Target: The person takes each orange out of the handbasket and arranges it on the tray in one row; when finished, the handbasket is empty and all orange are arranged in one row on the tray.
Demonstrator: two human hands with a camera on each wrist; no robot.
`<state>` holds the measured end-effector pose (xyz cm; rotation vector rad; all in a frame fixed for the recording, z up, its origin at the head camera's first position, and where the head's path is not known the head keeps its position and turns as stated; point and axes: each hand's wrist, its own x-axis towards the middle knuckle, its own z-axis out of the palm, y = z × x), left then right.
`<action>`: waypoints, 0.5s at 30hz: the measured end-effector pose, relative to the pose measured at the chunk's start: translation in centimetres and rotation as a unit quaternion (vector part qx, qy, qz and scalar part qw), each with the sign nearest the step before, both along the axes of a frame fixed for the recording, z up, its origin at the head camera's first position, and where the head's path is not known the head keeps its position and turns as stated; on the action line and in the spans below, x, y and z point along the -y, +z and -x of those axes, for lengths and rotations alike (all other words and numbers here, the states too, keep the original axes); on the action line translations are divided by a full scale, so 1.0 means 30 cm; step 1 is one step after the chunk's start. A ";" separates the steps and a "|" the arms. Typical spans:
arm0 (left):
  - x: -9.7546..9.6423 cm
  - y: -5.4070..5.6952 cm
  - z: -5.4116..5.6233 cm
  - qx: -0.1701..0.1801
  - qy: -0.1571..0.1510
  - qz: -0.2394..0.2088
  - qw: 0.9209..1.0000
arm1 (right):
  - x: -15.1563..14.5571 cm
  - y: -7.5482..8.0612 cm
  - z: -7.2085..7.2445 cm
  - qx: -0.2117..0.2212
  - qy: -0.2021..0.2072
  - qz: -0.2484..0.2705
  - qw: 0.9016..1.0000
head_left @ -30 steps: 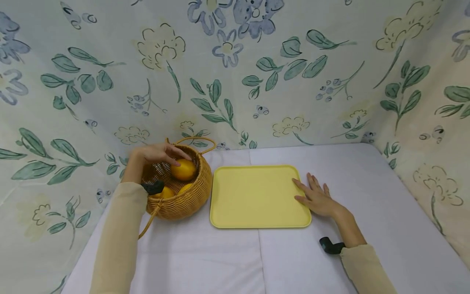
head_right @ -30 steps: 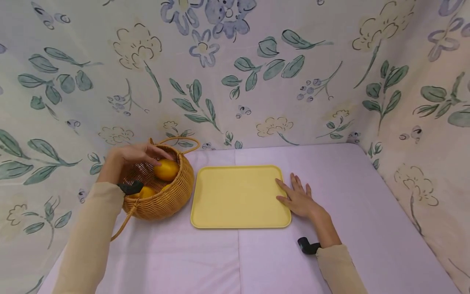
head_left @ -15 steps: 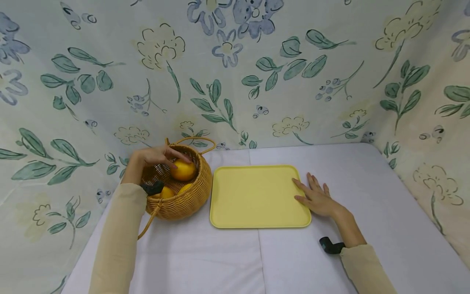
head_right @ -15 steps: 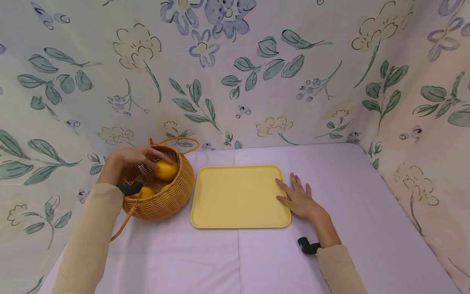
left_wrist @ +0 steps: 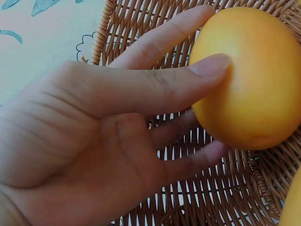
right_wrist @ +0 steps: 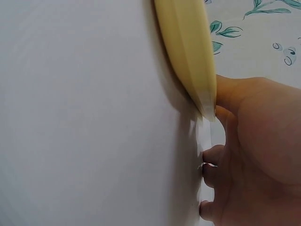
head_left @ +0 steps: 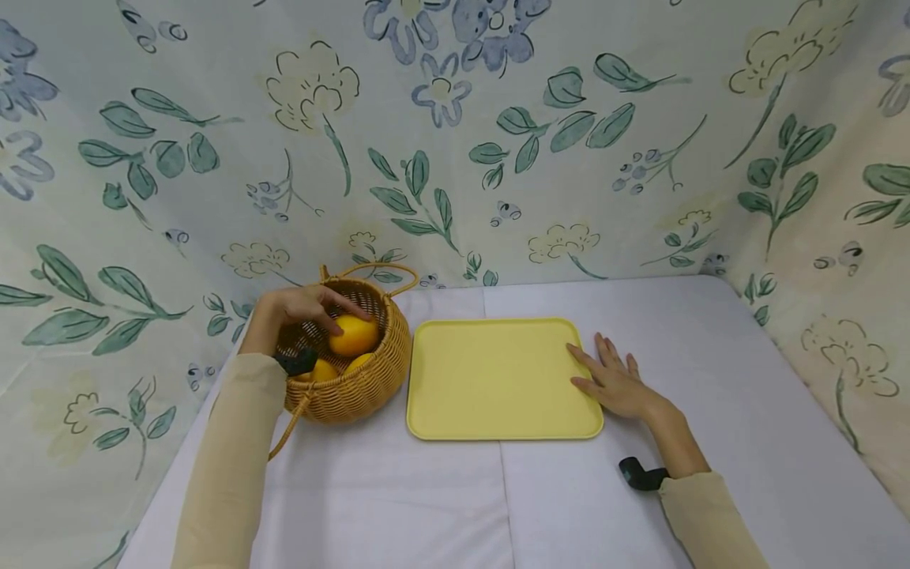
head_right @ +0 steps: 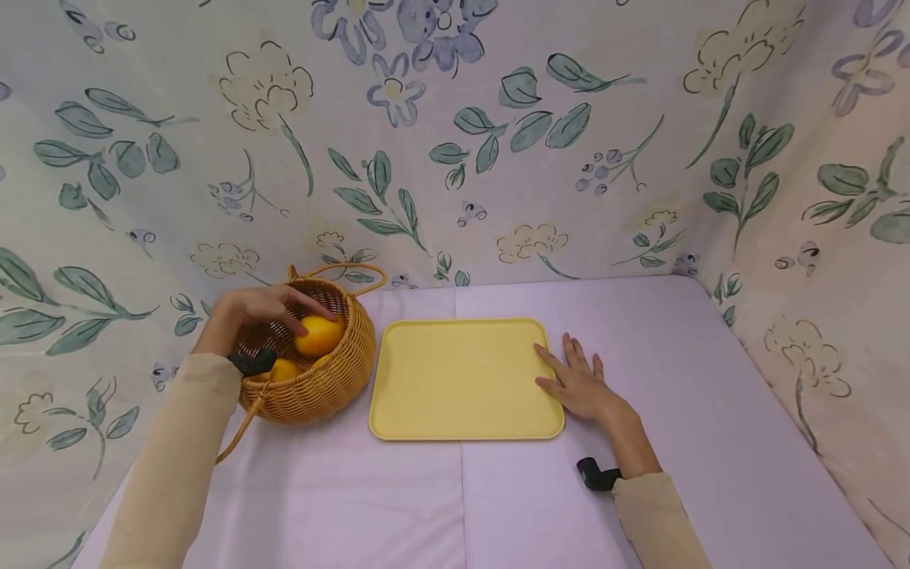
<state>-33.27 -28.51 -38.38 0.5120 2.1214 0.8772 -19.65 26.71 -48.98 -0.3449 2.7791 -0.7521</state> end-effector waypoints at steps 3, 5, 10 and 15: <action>0.003 -0.008 0.002 0.006 -0.005 0.012 1.000 | 0.001 0.000 0.000 0.000 -0.001 -0.002 1.000; 0.004 -0.015 0.004 0.012 -0.010 0.014 1.000 | 0.003 0.001 0.000 0.000 -0.002 -0.004 1.000; 0.002 -0.024 0.003 0.027 -0.006 0.014 1.000 | 0.004 0.002 0.000 -0.001 -0.003 -0.005 1.000; 0.001 -0.026 0.002 0.025 0.003 0.013 1.000 | 0.003 0.002 0.000 -0.002 -0.001 -0.005 1.000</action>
